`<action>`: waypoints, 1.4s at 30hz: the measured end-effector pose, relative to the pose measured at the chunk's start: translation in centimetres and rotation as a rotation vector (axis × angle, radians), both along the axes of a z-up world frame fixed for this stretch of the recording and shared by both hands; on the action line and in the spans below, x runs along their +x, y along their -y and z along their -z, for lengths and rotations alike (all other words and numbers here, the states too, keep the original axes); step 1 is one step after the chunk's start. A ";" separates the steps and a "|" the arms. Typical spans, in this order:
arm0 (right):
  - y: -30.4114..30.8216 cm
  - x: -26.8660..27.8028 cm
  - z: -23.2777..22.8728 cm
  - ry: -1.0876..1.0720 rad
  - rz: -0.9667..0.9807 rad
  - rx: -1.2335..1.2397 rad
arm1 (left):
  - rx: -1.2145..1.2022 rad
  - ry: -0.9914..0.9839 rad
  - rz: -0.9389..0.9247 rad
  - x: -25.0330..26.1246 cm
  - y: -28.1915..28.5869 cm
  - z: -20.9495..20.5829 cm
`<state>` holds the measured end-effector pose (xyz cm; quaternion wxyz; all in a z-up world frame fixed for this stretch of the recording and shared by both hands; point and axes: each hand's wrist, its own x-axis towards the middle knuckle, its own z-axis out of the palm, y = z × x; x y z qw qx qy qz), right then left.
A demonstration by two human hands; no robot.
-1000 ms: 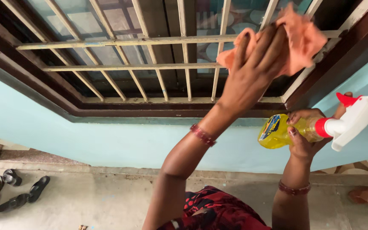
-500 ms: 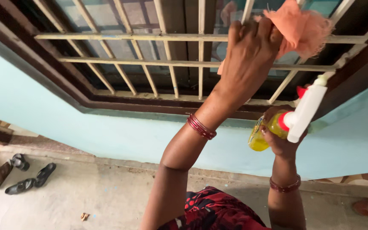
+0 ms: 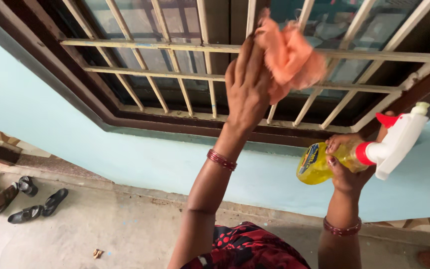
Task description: The person wipes a metal window grille with an orange cloth while holding a spray bottle. They repeatedly spray the grille and wipe it in a systematic manner across the entire surface.
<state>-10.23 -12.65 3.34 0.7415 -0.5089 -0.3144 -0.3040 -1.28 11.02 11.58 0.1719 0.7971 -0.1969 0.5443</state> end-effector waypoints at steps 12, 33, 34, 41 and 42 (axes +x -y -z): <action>0.2 -0.1 1.3 -0.087 0.015 0.066 | 0.117 -0.235 -0.148 -1.9 2.5 -6.7; -3.3 -0.4 -1.8 -0.064 0.135 -0.150 | 0.036 -0.100 -0.313 -1.0 -3.5 -4.8; -3.3 -0.1 -1.5 -0.054 0.130 -0.174 | 0.033 -0.182 -0.289 -1.0 -3.6 -4.8; -2.3 2.1 3.7 -0.143 0.019 -0.254 | 0.058 -0.065 -0.312 -0.7 -3.9 -2.1; -2.6 2.2 3.9 -0.143 -0.015 -0.243 | 0.069 -0.056 -0.309 -0.7 -4.0 -1.7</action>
